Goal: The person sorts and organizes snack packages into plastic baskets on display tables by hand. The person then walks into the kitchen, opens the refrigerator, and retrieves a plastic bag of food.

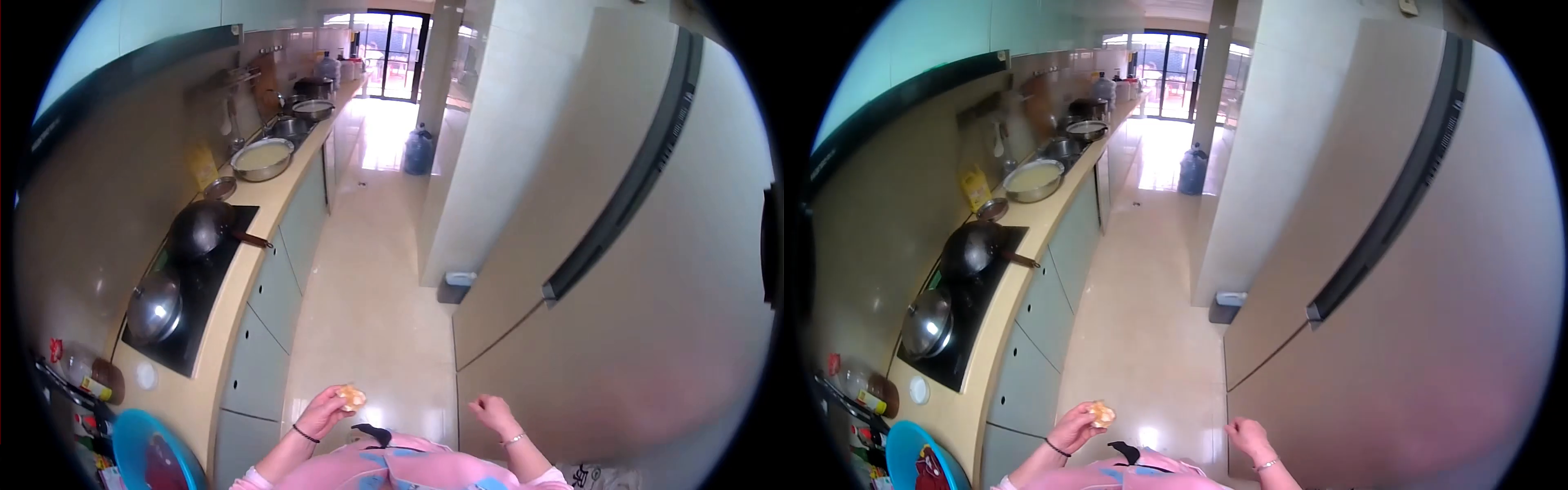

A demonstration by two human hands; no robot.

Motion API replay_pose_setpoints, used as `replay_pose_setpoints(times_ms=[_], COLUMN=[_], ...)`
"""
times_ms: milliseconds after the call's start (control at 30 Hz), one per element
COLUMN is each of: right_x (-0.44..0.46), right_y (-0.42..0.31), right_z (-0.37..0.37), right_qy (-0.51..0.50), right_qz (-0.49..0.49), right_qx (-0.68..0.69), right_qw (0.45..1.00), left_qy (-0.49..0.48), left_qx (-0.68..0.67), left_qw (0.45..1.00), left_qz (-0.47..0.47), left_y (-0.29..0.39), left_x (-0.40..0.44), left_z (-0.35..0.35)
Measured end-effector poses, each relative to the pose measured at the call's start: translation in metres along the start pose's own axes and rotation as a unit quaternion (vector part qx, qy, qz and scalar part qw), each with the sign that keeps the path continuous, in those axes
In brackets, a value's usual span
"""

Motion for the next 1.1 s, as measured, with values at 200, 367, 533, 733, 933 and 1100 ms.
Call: replay_pose_setpoints(times_ms=[200,367,533,733,933,1100], right_x=[0.065,0.139,0.192,0.21,0.205,0.212], right_y=[0.016,0.056,0.076,0.112,0.086,0.075], right_z=[-0.055,-0.142,-0.214,-0.213,-0.212,-0.213], right_qy=[0.152,0.312,0.138,-0.064,-0.028,-0.08], right_qz=[0.033,0.017,0.158,0.273,0.327,0.415], right_qx=[-0.173,-0.371,-0.539,-0.443,-0.49,-0.446], right_qw=[0.973,0.874,0.816,0.851,0.807,0.789], left_qy=[-0.068,-0.099,-0.107,-0.125,-0.221,-0.267], left_qx=[0.024,0.028,0.051,0.057,0.065,0.178], left_qw=[0.994,0.986,0.98,0.972,0.918,0.877], left_qz=[-0.077,-0.13,-0.16,-0.191,-0.323,-0.358], left_y=[0.024,0.03,0.059,0.077,0.078,0.129], left_x=[0.114,0.203,0.266,0.339,0.424,0.49], left_z=[0.006,0.025,0.048,0.049,0.045,0.081])
Point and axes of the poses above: each hand's wrist, its own x-axis towards the middle knuckle, its own z-axis out of the palm, y = z × x, the point moved 3 cm from there along x, towards the middle knuckle, and after that the axes turned 5 degrees about -x, right-handed, at the moved point
